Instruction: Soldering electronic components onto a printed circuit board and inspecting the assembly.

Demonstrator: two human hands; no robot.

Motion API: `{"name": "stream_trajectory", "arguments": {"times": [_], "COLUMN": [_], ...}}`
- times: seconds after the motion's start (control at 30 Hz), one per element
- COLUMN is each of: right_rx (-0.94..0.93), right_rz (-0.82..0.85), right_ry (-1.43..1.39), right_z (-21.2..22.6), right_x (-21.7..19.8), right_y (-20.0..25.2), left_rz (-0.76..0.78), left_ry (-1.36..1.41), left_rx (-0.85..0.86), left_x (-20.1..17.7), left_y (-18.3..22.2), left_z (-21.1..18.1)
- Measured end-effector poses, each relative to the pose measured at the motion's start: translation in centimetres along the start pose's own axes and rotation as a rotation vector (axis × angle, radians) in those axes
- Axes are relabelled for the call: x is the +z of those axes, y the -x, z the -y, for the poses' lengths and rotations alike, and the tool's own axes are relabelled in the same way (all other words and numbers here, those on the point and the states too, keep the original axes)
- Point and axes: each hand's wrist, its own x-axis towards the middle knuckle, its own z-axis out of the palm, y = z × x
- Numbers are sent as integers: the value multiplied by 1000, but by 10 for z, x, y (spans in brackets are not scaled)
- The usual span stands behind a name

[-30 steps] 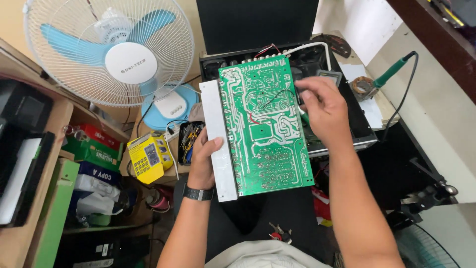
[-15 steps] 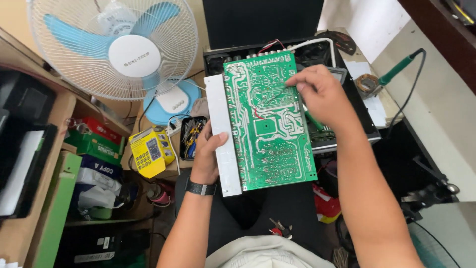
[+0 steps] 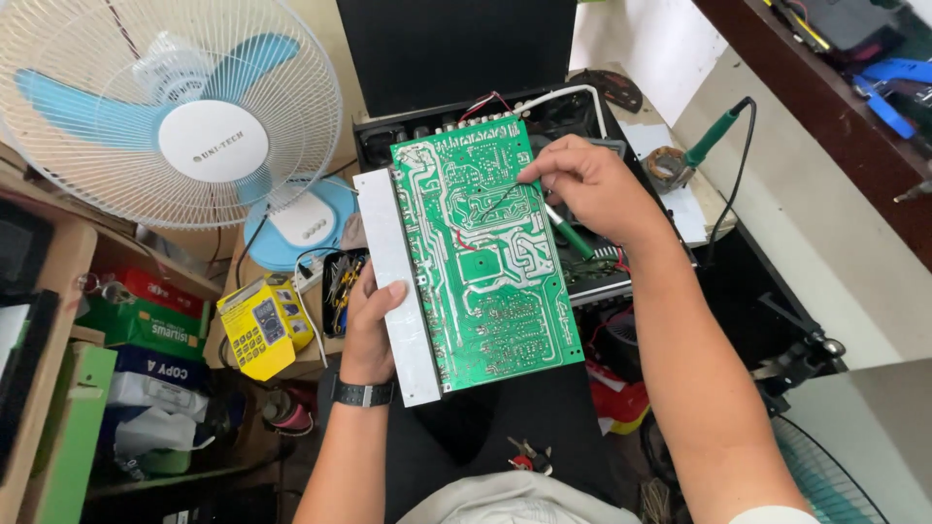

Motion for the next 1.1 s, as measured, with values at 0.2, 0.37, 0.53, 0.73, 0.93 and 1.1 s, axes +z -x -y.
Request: {"name": "stream_trajectory", "arguments": {"times": [0.2,0.37,0.53,0.73,0.93,1.1], "right_rx": [-5,-9,2,-50,-99,-271], "right_rz": [10,-32,-99,-188,-255,-345], "right_ry": [-13,32,179,266,305,448], "right_z": [15,-1,10,-11,-31,-21], "right_x": [-1,6,21,34,45,53], "right_y": [6,1,5,0,-4,4], "left_rz": [0,4,-13,-23,-18,-45], "left_ry": [9,15,20,18,20,29], "left_rx": [9,22,27,13,16,32], "left_x": [3,-4,-5,-4,-3,5], "left_y": [2,-1,0,0,-1,2], "left_z": [-1,7,7,8,8,3]}}
